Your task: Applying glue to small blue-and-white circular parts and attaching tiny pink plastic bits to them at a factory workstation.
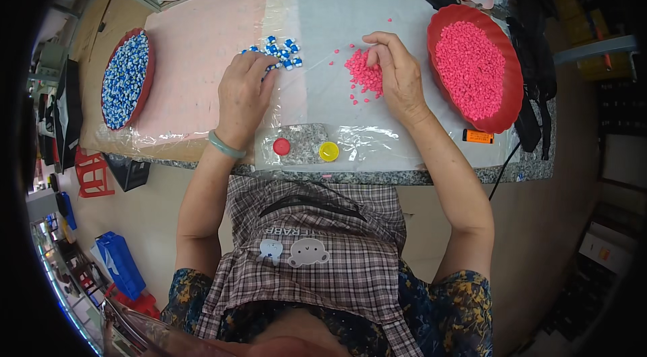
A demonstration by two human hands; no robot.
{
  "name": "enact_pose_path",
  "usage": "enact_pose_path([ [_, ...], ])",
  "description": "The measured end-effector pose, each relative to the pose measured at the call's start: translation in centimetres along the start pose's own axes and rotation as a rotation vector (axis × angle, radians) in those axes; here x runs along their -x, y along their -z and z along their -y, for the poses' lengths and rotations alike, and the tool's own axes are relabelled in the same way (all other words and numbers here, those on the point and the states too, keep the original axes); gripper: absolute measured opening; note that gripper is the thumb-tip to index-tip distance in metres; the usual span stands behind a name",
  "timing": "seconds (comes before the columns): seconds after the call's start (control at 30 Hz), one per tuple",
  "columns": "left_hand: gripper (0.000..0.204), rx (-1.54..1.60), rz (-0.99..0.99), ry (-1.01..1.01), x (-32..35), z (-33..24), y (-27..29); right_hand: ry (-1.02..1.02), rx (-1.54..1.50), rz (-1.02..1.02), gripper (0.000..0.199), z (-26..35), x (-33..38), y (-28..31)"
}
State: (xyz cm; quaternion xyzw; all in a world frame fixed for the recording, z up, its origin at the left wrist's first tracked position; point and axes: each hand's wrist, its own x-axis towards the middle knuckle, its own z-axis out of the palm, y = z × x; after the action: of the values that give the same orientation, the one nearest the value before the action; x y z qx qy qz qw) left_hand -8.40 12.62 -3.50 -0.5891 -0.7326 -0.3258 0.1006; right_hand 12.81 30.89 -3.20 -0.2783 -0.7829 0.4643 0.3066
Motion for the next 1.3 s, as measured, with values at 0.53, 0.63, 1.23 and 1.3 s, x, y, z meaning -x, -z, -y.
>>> enact_pose_path([
  [0.53,0.024,0.959,-0.096,0.539,1.1,-0.4,1.1,0.316,0.342,-0.122,0.010,-0.3,0.5,-0.2],
  [0.63,0.029,1.176,-0.043,0.648,1.6,-0.6,2.2,0.341,0.404,-0.090,0.017,0.0,0.3,0.3],
  [1.23,0.034,1.666,0.095,0.915,3.4,-2.0,3.6,0.177,0.385,0.070,0.011,3.1,5.5,0.9],
  [1.3,0.031,1.567,0.088,0.836,3.7,-2.6,3.3,0.150,0.394,0.088,0.011,3.4,6.2,1.1],
])
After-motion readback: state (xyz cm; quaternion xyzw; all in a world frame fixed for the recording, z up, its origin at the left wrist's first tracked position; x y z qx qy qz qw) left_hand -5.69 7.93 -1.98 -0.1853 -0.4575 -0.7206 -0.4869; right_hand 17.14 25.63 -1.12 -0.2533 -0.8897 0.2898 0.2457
